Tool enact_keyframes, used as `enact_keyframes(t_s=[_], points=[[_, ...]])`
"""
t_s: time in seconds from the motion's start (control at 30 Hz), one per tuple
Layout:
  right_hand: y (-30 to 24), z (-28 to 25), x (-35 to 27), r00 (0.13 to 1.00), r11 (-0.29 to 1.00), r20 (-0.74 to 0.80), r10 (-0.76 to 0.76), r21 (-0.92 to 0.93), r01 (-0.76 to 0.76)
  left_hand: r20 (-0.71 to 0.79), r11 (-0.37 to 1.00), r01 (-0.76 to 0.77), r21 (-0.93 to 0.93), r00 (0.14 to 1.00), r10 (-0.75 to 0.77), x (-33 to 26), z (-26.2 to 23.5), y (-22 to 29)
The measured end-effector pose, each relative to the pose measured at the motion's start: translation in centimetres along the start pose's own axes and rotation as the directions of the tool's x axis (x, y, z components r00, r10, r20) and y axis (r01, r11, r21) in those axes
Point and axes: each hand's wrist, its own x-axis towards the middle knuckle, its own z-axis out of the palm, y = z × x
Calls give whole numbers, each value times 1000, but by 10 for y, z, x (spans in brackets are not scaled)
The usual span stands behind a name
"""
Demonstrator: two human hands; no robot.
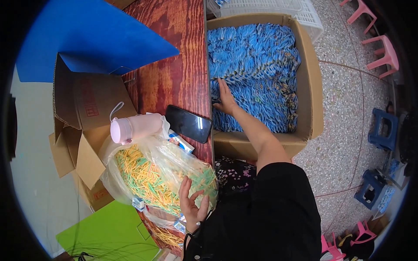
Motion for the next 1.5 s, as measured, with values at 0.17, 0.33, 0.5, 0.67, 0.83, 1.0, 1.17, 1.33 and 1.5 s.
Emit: enact_keyframes(t_s=[0.17, 0.33, 0.5, 0.67, 0.83, 1.0, 1.17, 1.33, 1.5], points=[[37, 11, 22, 978, 873, 52, -203, -442, 205, 16, 1000, -23, -2, 1000, 23, 3, 1, 2], [6, 13, 45, 853, 610, 521, 47, -691, 388, -63, 997, 22, 74, 998, -17, -12, -9, 1], [43, -7, 43, 877, 592, 458, -145, -670, 448, -72, 998, 7, 66, 997, -2, -18, -10, 9], [52, -20, 43, 860, 544, 414, -297, -667, 509, -135, 999, 7, 48, 991, 0, -30, -19, 11], [-50, -46, 2, 930, 760, 354, -101, -576, 302, -403, 969, 45, 243, 913, 59, -69, -61, -2], [-155, -136, -21, 976, 988, -157, -152, 10, 155, -687, 930, 204, 307, 723, 68, -109, -100, -26], [-354, -68, -101, 836, 831, 342, -428, 513, 215, -744, 865, 340, 369, 666, 55, -175, -117, -57], [-410, 60, -195, -14, 471, 767, -641, 408, 782, -680, 894, 343, 290, 731, -60, -207, -94, -81], [-388, 98, -251, -124, 104, 913, -388, 177, 979, -581, 875, 366, 315, 804, -127, -227, -61, -96]])
